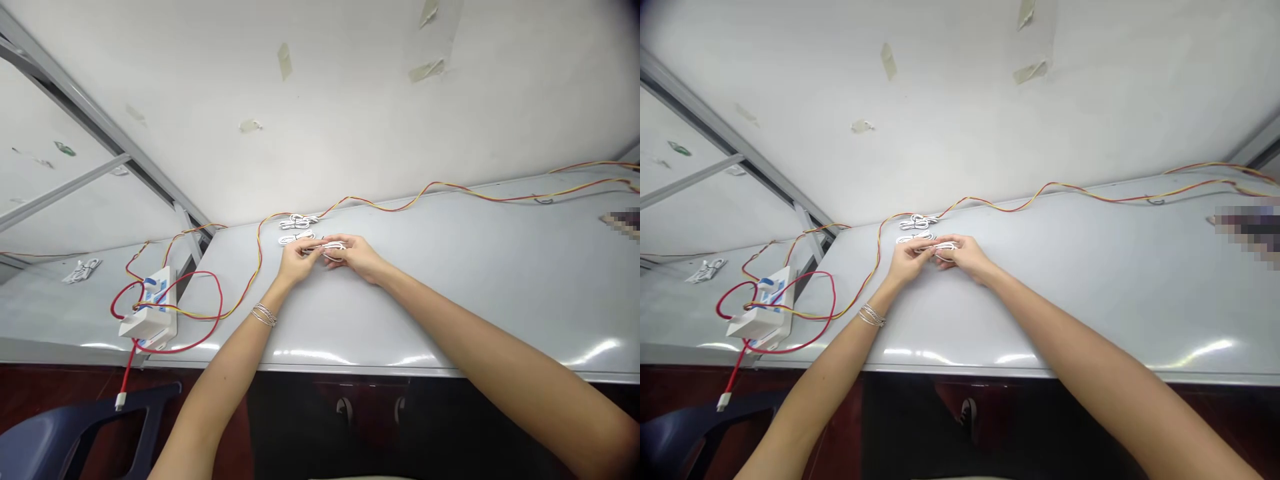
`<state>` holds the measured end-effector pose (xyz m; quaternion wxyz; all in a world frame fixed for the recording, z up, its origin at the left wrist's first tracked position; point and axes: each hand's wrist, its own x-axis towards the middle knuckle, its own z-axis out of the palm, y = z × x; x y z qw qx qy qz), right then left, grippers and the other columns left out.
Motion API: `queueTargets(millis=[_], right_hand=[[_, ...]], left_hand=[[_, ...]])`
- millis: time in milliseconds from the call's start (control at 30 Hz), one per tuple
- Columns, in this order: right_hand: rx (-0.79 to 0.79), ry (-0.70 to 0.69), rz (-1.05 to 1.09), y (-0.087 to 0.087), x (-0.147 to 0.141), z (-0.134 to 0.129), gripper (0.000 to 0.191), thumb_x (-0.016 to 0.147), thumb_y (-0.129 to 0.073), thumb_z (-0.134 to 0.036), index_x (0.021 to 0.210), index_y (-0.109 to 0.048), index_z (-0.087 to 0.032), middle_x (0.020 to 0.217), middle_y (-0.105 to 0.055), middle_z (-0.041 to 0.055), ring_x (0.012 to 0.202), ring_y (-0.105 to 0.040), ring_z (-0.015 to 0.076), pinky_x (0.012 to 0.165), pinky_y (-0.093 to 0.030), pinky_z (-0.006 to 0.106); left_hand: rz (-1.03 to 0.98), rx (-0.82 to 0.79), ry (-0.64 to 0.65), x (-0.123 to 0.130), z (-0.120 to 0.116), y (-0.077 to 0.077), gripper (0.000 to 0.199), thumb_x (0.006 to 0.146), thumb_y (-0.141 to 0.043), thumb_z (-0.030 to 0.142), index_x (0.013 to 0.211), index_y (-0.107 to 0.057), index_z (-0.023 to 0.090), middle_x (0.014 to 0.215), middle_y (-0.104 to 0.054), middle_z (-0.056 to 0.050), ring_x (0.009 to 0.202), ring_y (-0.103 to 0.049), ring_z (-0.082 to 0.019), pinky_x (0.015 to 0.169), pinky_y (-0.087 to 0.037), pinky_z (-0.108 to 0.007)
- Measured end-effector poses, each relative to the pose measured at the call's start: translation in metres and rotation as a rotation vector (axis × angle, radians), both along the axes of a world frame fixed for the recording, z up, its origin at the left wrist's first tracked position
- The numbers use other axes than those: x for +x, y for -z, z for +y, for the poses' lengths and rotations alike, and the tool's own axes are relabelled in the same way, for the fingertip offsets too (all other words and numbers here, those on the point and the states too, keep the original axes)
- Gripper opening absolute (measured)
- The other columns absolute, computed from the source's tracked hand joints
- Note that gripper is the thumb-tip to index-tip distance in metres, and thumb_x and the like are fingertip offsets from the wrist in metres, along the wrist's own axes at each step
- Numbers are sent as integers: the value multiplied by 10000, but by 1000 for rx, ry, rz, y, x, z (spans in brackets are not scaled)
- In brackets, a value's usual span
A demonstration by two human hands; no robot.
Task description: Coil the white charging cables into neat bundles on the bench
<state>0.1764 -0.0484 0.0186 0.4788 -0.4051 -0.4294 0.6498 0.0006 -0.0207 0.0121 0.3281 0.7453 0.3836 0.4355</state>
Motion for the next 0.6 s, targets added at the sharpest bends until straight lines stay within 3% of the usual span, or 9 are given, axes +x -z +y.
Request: queueTargets(millis=[100, 267, 467, 600], right_hand=[[85, 63, -112, 2, -3, 0, 259, 716, -806, -214, 860, -594, -183, 657, -667, -10, 571, -630, 127, 582, -568, 279], [196, 54, -213, 6, -4, 1, 311, 702, -827, -303, 778, -547, -189, 658, -640, -8, 557, -616, 133, 546, -540, 279], [187, 115, -207, 6, -4, 2, 263, 791, -726, -403, 781, -580, -184, 704, -641, -8, 527, -577, 100, 523, -485, 239], [133, 148, -211, 3, -5, 0, 217, 792, -699, -364, 780, -571, -190, 695, -615, -19, 516, -551, 94, 505, -453, 230]], left_hand=[[47, 62, -14, 0, -2, -2, 185, 849, -676, 258, 954, -792, 160, 949, -758, -114, 864, -687, -206, 767, -532, -324], [91, 125, -30, -1, -3, -6, 129, 819, -684, 209, 882, -793, 179, 900, -769, -92, 837, -699, -206, 776, -542, -333], [48, 118, -48, 1, -3, -4, 122, 817, -688, 242, 834, -783, 166, 873, -766, -93, 815, -705, -216, 755, -544, -336], [18, 107, -44, 6, -6, -5, 105, 807, -705, 244, 826, -788, 182, 867, -766, -88, 806, -700, -210, 739, -536, -326]])
